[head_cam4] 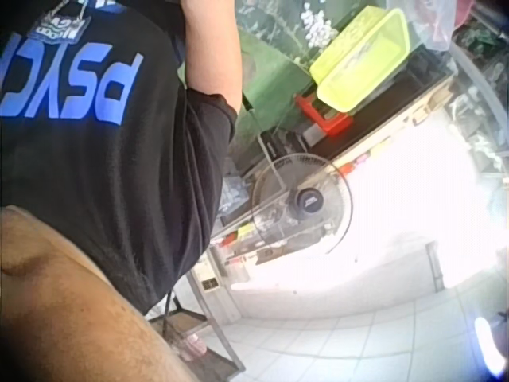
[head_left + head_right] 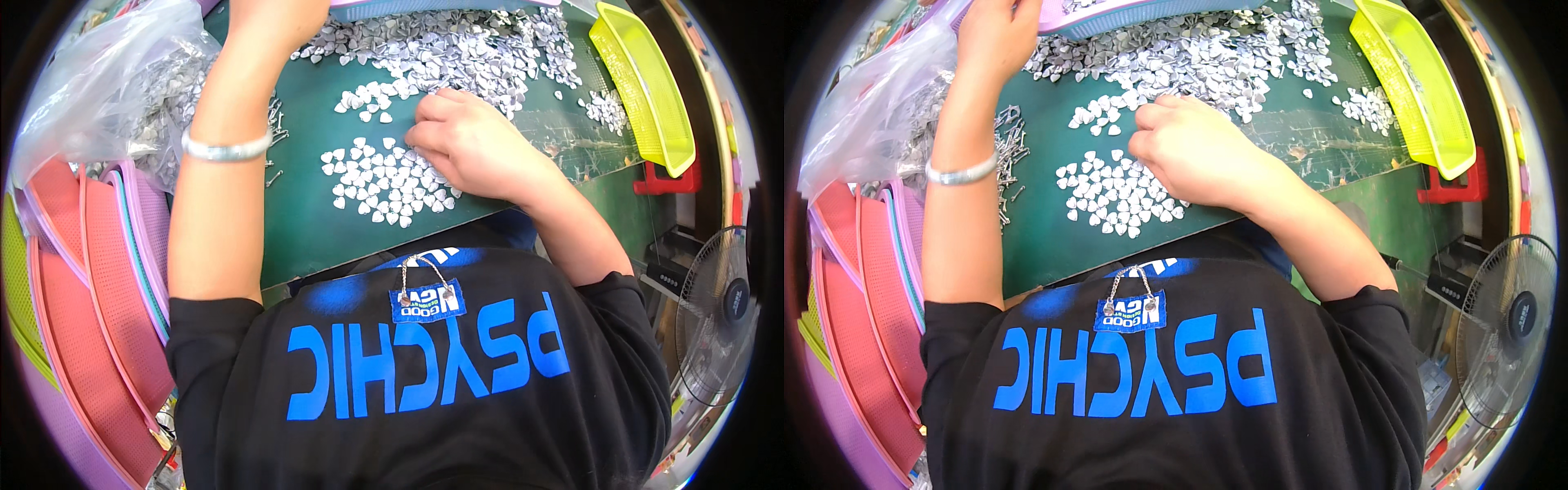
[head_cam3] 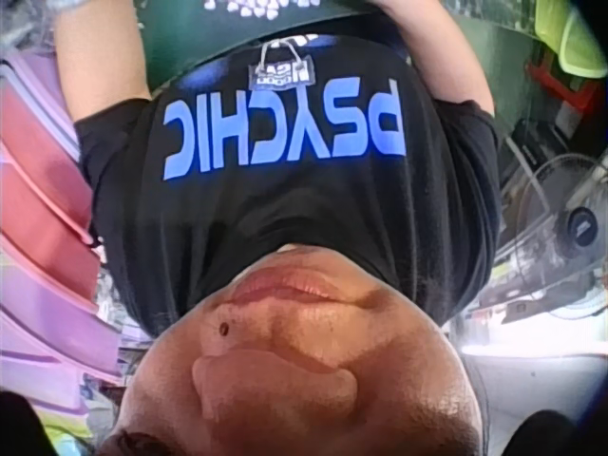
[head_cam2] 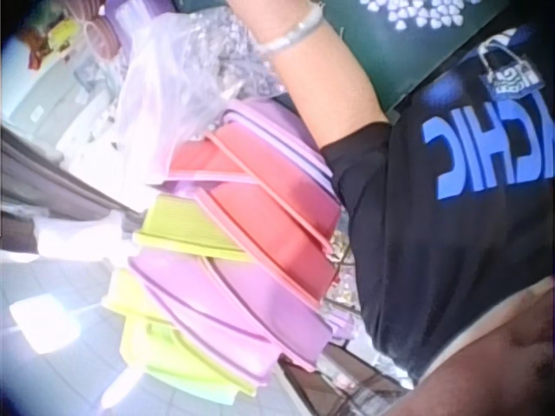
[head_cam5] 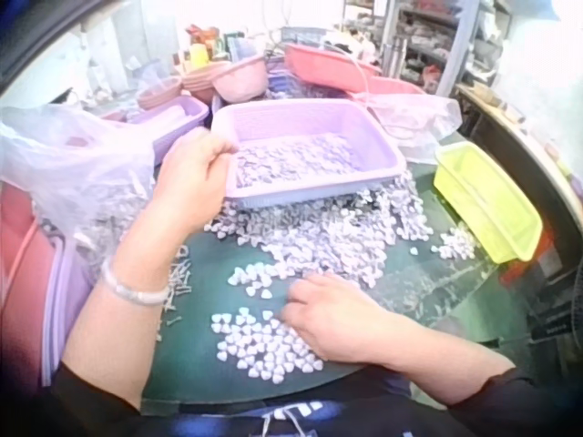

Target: The person sits at a green work table and repeatedly picks up small white heart-shaped pieces and silver metal pins. They insert the pins into the hearts and place the assembled items into a yellow basket on the right. The person continues this repetitive assembly process throughout the video.

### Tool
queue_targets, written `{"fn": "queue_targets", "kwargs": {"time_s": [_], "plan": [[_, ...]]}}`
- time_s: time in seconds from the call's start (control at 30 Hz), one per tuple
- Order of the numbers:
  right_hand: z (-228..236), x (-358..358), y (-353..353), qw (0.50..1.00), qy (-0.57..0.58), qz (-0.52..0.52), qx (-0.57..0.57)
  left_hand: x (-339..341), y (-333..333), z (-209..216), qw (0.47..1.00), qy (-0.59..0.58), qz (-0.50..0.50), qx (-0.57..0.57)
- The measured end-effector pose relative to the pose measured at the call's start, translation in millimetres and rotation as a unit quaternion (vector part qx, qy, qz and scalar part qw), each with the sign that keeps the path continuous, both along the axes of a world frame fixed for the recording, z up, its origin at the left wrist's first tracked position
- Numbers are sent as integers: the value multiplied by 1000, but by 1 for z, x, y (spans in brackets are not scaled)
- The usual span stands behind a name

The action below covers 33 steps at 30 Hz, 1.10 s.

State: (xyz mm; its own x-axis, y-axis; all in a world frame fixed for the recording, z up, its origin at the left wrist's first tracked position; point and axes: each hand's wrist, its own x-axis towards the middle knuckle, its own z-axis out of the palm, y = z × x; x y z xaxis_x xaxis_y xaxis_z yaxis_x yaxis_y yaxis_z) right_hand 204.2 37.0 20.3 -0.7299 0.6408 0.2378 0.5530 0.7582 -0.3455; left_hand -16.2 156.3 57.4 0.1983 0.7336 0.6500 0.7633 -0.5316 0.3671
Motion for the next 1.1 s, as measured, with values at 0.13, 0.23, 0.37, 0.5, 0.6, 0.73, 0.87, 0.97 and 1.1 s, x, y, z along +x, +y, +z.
{"fn": "queue_targets", "kwargs": {"time_s": [0.13,0.23,0.37,0.5,0.6,0.73,0.87,0.97,1.1], "plan": [[4,-14,7,998,26,-53,-20,-22,-41,-16,987,-128,3,-93],[-3,-23,18,999,25,-39,19,-18,-78,-19,975,-118,27,-187],[-4,-28,21,998,-11,-46,31,-20,-102,-35,964,-87,-64,-245],[8,-24,21,997,-63,-22,-46,-16,-113,-39,961,0,-127,-247],[10,-20,21,997,-52,-16,-60,-15,-116,-43,963,50,-128,-230],[5,-29,26,999,7,-40,-6,-18,-115,-46,957,34,-141,-253],[-7,-39,31,999,-7,-53,6,-21,-114,-48,949,-3,-153,-275],[-4,-40,31,998,20,-53,-12,-23,-115,-48,954,-11,-129,-272],[9,-32,28,991,-33,-59,-113,-22,-117,-47,953,-1,-141,-267]]}}
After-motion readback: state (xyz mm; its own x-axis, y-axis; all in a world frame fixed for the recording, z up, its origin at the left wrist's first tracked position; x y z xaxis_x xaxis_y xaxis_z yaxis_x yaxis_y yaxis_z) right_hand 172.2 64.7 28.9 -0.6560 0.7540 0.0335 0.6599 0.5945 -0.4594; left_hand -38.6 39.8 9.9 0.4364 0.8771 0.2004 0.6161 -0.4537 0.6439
